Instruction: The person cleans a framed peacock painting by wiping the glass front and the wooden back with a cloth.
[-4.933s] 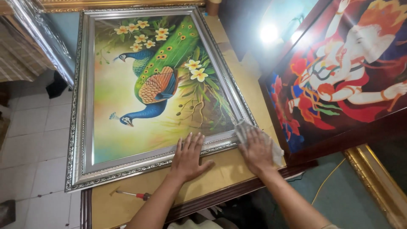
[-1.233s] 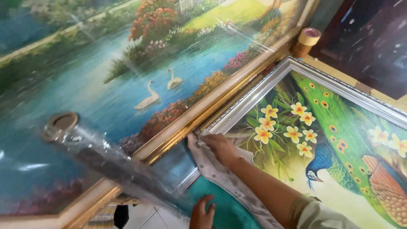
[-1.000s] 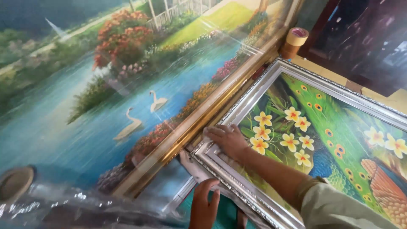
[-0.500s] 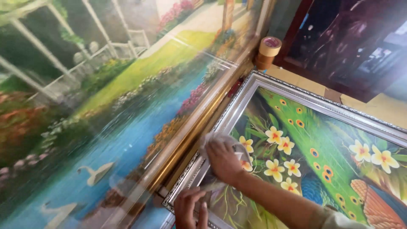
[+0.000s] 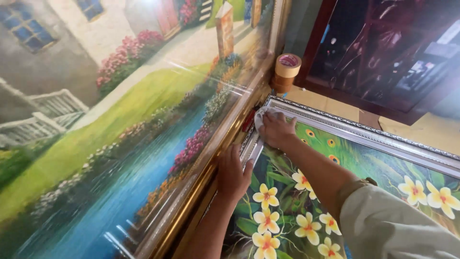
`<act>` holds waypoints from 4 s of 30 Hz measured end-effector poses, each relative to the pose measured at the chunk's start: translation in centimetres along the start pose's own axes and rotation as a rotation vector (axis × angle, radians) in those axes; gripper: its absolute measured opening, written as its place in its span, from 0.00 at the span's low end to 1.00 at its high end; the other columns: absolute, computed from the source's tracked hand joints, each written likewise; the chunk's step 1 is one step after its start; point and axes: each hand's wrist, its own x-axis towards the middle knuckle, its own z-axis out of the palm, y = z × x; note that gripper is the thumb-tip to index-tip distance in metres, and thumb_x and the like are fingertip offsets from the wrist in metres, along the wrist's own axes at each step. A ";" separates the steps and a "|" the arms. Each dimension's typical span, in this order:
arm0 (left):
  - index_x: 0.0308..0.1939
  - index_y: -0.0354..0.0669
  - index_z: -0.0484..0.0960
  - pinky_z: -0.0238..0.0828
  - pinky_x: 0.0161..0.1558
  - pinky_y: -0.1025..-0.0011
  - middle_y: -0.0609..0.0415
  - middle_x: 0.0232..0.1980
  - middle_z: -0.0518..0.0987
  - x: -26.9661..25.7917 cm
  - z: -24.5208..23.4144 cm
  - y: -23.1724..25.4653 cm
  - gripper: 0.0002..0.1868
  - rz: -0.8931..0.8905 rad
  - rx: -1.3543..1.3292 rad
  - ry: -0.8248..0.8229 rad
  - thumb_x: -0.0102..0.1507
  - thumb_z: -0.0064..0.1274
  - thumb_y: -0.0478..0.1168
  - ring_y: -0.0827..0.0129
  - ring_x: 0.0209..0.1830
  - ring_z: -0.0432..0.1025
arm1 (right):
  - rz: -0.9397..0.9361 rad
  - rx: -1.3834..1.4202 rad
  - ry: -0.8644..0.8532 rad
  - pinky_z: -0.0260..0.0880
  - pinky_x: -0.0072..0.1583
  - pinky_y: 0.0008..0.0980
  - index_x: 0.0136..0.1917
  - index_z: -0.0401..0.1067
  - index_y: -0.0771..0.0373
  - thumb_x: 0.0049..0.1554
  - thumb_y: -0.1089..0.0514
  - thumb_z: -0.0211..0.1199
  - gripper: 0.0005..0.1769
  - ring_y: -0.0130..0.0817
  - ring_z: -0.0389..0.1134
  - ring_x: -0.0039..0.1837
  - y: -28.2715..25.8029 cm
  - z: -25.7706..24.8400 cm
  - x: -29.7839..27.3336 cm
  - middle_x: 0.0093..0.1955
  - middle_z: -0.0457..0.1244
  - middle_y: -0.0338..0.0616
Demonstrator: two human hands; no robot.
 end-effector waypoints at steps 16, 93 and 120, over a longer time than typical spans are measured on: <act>0.63 0.58 0.54 0.44 0.58 0.51 0.32 0.61 0.54 -0.5 1.0 0.4 0.39 -0.030 0.354 -0.484 0.54 0.39 0.69 0.42 0.60 0.51 | 0.030 0.214 -0.116 0.27 0.65 0.66 0.71 0.33 0.54 0.55 0.42 0.23 0.33 0.40 0.24 0.74 0.7 -4.7 -1.0 0.74 0.26 0.34; 0.58 0.39 0.61 0.46 0.59 0.56 0.43 0.64 0.58 -26.0 -13.9 24.8 0.24 0.011 -0.534 -0.521 0.62 0.32 0.47 0.52 0.65 0.49 | -0.403 0.725 0.442 0.55 0.43 0.34 0.41 0.70 0.61 0.56 0.57 0.45 0.13 0.43 0.57 0.35 -2.5 1.8 -56.9 0.42 0.65 0.41; 0.45 0.38 0.71 0.56 0.52 0.63 0.47 0.46 0.72 -35.7 -4.6 46.1 0.18 0.020 -0.658 -0.425 0.62 0.31 0.46 0.57 0.49 0.64 | 0.025 0.437 0.660 0.62 0.47 0.32 0.51 0.71 0.49 0.49 0.58 0.59 0.14 0.32 0.62 0.43 18.3 9.8 -76.6 0.50 0.65 0.33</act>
